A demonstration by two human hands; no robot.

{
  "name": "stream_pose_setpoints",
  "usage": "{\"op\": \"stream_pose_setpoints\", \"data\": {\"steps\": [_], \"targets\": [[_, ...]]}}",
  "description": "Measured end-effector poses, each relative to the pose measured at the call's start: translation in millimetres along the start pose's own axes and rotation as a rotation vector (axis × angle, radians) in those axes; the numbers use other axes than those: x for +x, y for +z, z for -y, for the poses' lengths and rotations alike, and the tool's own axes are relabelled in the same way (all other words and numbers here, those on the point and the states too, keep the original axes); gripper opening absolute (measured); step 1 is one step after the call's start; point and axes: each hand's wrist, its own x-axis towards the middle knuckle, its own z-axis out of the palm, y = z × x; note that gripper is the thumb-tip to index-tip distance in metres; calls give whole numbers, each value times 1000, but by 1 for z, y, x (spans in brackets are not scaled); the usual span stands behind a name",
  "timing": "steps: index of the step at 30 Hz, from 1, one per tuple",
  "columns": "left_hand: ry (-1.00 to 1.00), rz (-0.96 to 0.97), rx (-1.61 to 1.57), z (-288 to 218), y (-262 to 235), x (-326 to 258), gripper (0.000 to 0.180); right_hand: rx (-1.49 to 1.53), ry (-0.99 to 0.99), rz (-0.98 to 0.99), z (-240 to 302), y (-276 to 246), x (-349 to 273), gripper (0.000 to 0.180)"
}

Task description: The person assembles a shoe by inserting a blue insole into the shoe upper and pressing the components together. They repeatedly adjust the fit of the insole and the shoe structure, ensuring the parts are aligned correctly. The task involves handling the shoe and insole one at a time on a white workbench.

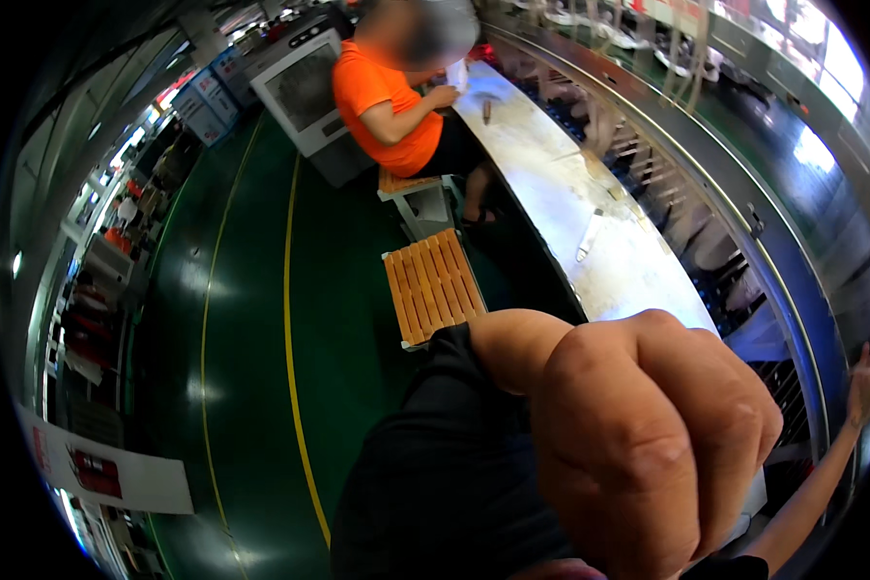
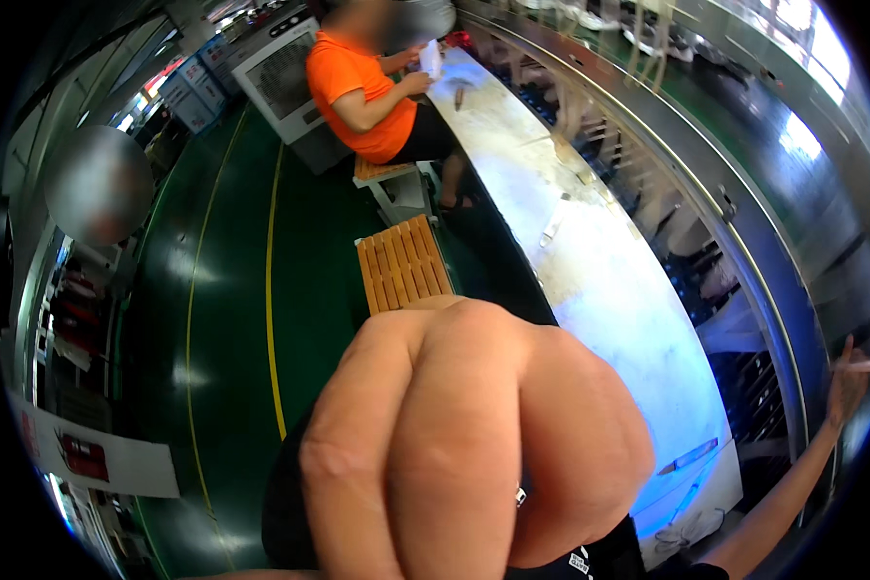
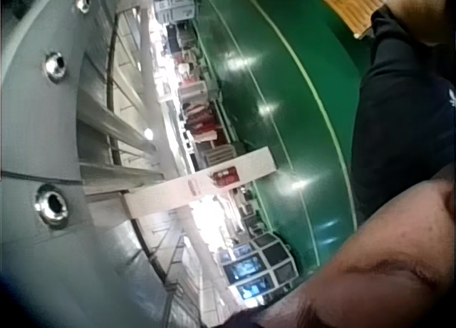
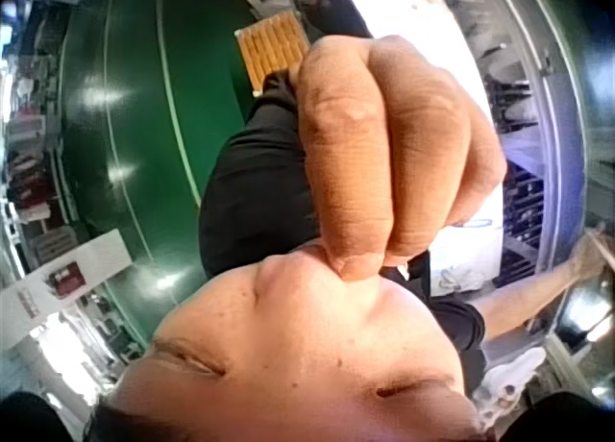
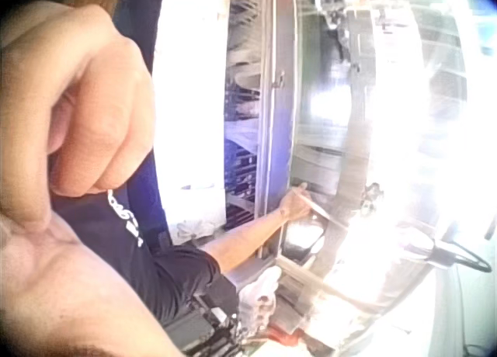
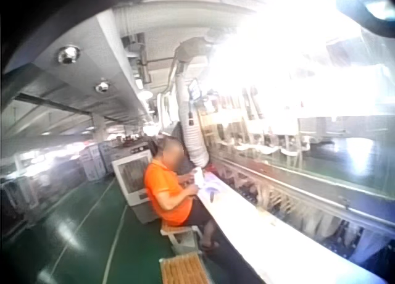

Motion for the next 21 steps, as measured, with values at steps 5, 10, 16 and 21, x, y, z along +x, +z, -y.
{"op": "stream_pose_setpoints", "data": {"steps": [5, 10, 16, 21], "targets": [[-388, 193, 110, 55, -53, 1, 8, -144, -21, -132, -10, 33, -4, 47], [-1136, 731, 762, 136, -191, -111, 16, 138, 308, -149, 13, 33, -8, 42], [-1339, 660, 1529, 245, -334, -273, 47, 406, 498, -273, 27, -3, -22, 43], [-1083, 980, 1753, 319, -402, -302, 66, 397, 472, -225, 25, 6, -19, 40]]}}
